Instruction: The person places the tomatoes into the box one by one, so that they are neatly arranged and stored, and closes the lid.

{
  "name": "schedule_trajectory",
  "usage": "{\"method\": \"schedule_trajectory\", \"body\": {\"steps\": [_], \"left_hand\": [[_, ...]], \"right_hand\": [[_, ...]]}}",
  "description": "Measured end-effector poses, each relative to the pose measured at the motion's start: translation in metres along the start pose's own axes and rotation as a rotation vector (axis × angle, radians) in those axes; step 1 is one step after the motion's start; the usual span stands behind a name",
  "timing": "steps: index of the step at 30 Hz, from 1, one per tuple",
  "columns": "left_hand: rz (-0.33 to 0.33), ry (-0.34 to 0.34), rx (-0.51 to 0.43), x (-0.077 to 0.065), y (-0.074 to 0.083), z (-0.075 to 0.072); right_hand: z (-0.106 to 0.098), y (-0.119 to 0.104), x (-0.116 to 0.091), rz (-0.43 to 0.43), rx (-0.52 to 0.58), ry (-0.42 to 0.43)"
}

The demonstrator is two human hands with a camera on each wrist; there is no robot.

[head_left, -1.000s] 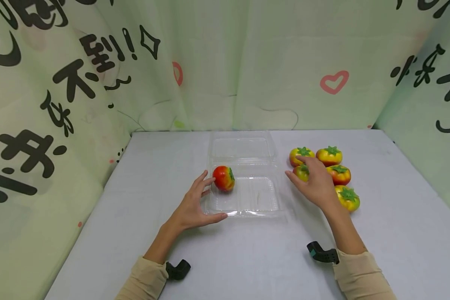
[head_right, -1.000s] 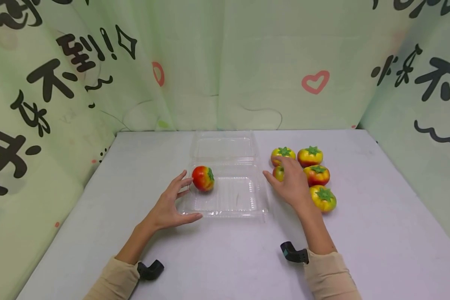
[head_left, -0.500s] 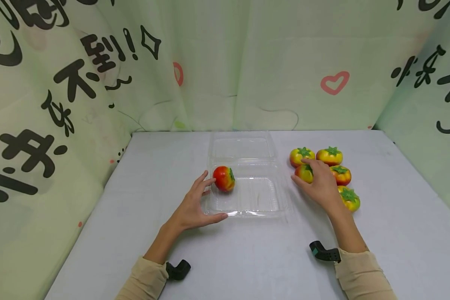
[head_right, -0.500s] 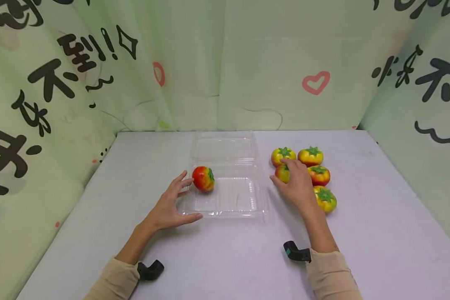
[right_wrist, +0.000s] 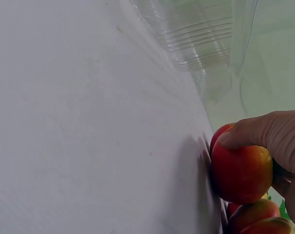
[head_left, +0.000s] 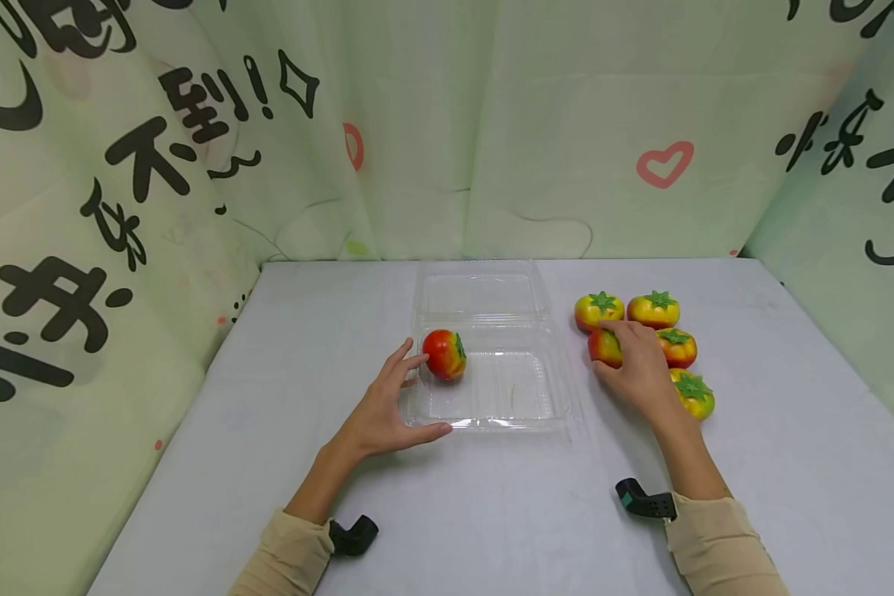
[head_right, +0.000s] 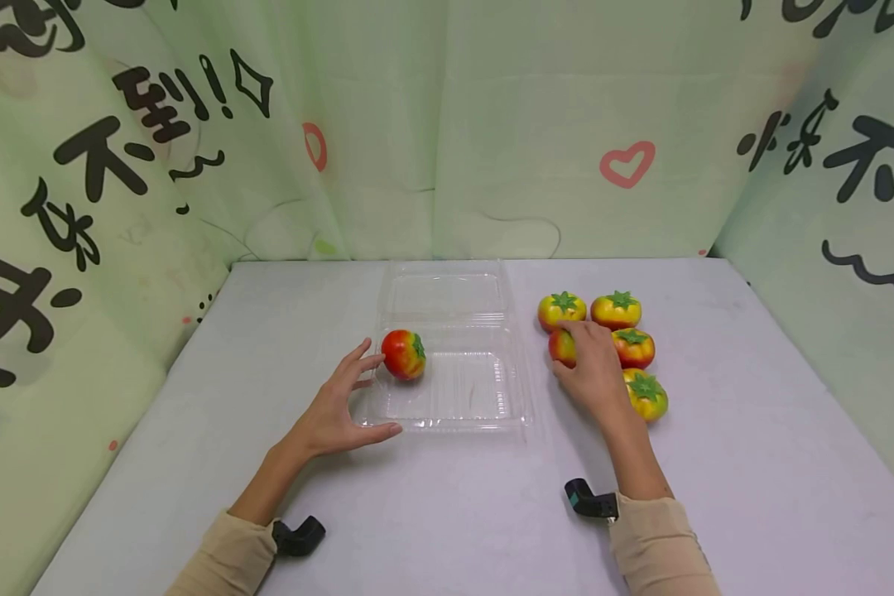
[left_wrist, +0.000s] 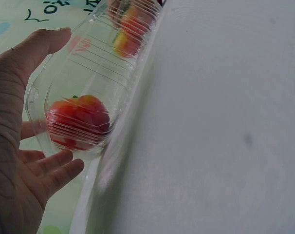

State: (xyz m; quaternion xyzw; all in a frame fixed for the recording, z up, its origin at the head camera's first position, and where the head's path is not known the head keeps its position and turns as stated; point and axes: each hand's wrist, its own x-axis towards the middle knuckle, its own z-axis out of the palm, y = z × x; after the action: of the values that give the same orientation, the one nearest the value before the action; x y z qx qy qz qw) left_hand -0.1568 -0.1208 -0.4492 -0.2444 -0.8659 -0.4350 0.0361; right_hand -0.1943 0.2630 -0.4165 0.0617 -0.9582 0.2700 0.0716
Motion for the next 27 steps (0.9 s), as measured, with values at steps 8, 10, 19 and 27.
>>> {"method": "schedule_trajectory", "body": {"steps": [8, 10, 19, 27], "left_hand": [[-0.009, -0.008, 0.011, 0.0, -0.001, 0.0], [-0.014, -0.01, 0.014, 0.0, -0.001, 0.0], [-0.022, -0.019, 0.012, 0.001, 0.0, 0.0], [-0.023, -0.019, 0.014, 0.0, -0.001, 0.0]], "right_hand": [[0.002, 0.002, -0.001, -0.007, -0.002, 0.02], [0.002, 0.002, -0.001, -0.01, -0.003, 0.026], [0.002, -0.004, -0.003, -0.004, 0.009, 0.061], [-0.003, -0.02, -0.004, -0.033, 0.009, 0.099]]}}
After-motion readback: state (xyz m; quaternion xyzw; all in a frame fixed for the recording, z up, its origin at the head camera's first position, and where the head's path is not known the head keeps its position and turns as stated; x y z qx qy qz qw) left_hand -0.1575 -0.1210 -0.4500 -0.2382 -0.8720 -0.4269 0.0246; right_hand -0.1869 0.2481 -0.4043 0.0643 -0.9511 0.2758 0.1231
